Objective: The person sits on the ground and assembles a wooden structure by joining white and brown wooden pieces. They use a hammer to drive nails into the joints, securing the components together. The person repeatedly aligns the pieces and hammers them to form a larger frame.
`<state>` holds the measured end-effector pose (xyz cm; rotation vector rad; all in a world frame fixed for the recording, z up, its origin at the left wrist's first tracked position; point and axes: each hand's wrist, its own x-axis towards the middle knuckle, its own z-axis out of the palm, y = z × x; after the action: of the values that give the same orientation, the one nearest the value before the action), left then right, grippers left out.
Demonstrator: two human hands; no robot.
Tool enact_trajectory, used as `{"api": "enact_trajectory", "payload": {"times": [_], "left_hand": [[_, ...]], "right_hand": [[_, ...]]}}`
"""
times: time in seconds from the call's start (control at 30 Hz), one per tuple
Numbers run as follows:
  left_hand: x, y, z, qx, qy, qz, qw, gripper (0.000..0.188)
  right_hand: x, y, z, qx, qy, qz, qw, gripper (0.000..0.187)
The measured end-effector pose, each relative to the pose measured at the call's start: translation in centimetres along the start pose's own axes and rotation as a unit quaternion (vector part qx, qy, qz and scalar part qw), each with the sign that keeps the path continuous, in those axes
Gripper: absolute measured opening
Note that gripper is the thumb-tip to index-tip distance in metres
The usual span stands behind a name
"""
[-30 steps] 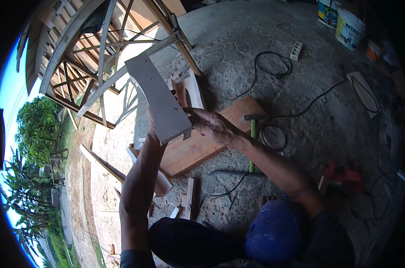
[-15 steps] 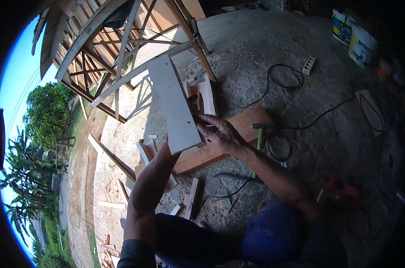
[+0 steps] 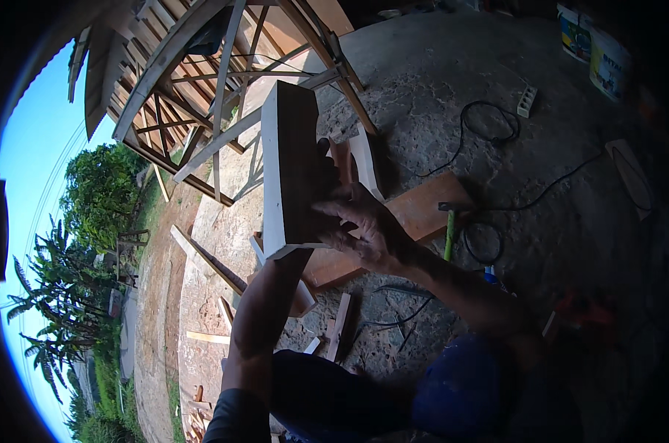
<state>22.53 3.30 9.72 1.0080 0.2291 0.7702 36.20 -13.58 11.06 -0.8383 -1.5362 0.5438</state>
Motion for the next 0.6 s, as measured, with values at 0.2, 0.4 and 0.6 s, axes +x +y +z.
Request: {"api": "enact_trajectory", "payload": {"times": [0.2, 0.4, 0.6], "left_hand": [[0.3, -4.3, 1.2, 0.011, -0.009, -0.049, 0.999, 0.046], [-0.5, -4.6, 3.6, 0.113, 0.018, -0.106, 0.988, 0.048], [-0.6, -2.4, 1.8, 0.341, 0.034, -0.323, 0.882, 0.047]], "right_hand": [[-1.5, -0.3, -2.2, -0.241, -0.086, -0.090, 0.962, 0.107], [-0.9, 2.0, -2.0, -0.153, 0.062, 0.081, 0.983, 0.052], [-0.9, 2.4, -8.2, -0.301, 0.178, 0.229, 0.908, 0.035]]}}
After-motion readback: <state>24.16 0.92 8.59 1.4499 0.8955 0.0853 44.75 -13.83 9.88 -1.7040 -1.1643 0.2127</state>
